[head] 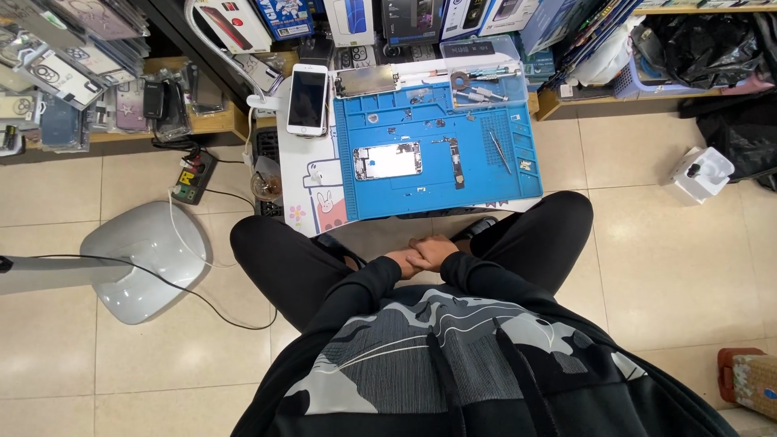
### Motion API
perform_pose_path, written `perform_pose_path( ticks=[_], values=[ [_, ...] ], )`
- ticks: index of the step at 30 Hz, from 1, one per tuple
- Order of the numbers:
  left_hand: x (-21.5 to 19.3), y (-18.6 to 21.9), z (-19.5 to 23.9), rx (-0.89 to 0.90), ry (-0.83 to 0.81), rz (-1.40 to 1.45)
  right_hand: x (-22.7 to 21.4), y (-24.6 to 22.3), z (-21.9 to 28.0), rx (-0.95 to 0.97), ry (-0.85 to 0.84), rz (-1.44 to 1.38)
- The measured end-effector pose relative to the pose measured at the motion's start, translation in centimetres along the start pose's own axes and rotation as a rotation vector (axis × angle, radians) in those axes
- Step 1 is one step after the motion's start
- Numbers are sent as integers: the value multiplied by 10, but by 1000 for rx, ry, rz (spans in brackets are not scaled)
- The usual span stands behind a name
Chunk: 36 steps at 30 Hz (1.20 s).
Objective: The person sits cross-legged on a stool and works on a disassembled smartphone placed on a blue work mat. They use a screwdriver to remove screws and tweezers to handle small internal components, placing removed parts onto the mat. The person continues to manipulate the phone's internal parts throughout the video.
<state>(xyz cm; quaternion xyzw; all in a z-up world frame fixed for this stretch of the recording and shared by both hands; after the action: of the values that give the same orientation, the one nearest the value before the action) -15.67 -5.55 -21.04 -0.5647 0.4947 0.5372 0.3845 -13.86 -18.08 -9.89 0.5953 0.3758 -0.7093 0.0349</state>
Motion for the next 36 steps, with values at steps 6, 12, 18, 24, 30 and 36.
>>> perform_pose_path(
  ticks=[6,12,18,24,30,36],
  values=[
    [-73,2,0,-61,-40,50,11,5,5,-3,9,20],
    [-109,11,9,-172,-91,129,16,6,3,15,5,15],
    [-133,21,2,-269,-141,234,0,-5,-4,23,-27,13],
    [-140,30,10,-391,-200,332,-17,-20,-12,46,-115,-176],
    [-92,40,12,-484,-245,408,-23,-33,-19,63,-248,-260],
    [-62,36,13,-568,-276,459,-10,-38,-17,170,-329,-328]
  ],
)
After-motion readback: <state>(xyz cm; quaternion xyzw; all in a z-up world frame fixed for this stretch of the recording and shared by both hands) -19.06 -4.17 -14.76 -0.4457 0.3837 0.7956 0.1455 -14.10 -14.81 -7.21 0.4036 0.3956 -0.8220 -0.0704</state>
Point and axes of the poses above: each hand's wrist, its own z-axis away from the middle knuckle, its own x-axis out of the palm, y = z × x, the point moved 2 cm from there along -z, towards the middle knuckle, and after that the axes turned 14 degrees about y, right-handed, at the moved point
